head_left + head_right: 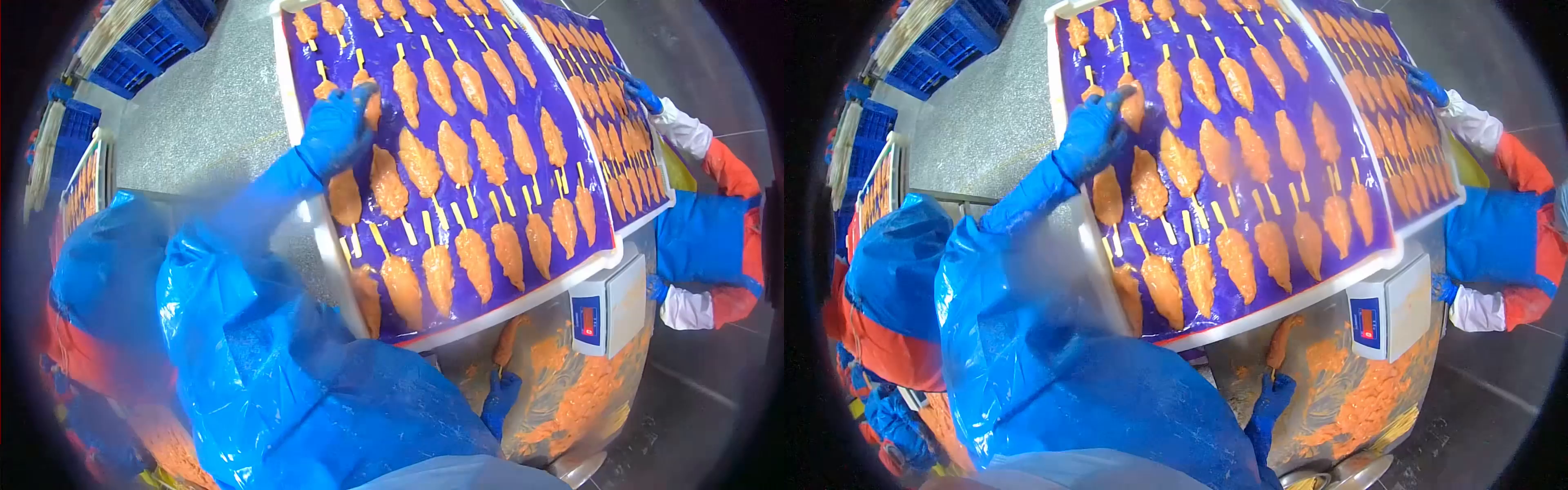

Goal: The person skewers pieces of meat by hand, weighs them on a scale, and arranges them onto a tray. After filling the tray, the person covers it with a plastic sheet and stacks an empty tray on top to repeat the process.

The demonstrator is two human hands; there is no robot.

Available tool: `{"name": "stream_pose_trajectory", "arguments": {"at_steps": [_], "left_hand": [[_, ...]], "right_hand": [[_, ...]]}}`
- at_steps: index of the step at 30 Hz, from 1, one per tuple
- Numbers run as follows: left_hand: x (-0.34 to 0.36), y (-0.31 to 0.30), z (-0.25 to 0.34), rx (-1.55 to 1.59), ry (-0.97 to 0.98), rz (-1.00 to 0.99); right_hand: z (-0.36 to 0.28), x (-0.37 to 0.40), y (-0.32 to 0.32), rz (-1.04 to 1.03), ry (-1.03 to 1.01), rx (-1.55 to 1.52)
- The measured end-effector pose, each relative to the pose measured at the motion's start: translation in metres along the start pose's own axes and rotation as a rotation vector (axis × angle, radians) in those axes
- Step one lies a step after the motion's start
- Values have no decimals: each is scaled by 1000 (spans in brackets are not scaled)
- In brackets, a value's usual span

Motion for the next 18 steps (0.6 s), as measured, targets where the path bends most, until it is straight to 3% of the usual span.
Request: {"name": "stream_pose_trajectory", "arguments": {"at_steps": [1, 2, 5, 6, 9, 10, 12, 13, 15, 16, 18], "left_hand": [[5, 7, -23, -41, 28, 59], [7, 31, -45, -119, -2, -38], [-1, 11, -19, -39, 38, 7], [-6, 3, -7, -27, 114, 155], [-32, -4, 31, 138, 169, 222], [-42, 9, 35, 141, 179, 221], [-63, 57, 38, 40, 162, -15], [-69, 63, 42, 41, 174, -14], [-86, 71, 51, 76, 59, -108], [-94, 62, 67, 69, 137, 18], [-112, 52, 94, 107, 151, 57]], "right_hand": [[2, 0, -2, -5, 1, -4], [1, 0, -3, -16, -4, 0], [4, -6, -5, -19, -17, 24], [9, -7, -8, -22, -19, 56], [24, -12, -9, -36, -7, 18], [29, -13, -11, -28, -3, 13], [32, -14, -14, -11, -76, 88], [38, -14, -15, -1, -73, 81], [45, -15, -15, 2, -122, -11], [48, -11, -18, 17, -113, -17], [41, -13, -16, -1, -109, 53]]}}
Point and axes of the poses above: each hand's wrist, its own x-axis away from the middle knuckle, its own y-axis out of the palm, z = x × y, the point moved 8 cm from there along -x, towards the middle knuckle, and after that the axes turned 11 degrees about -x, right-handed, at the moved point
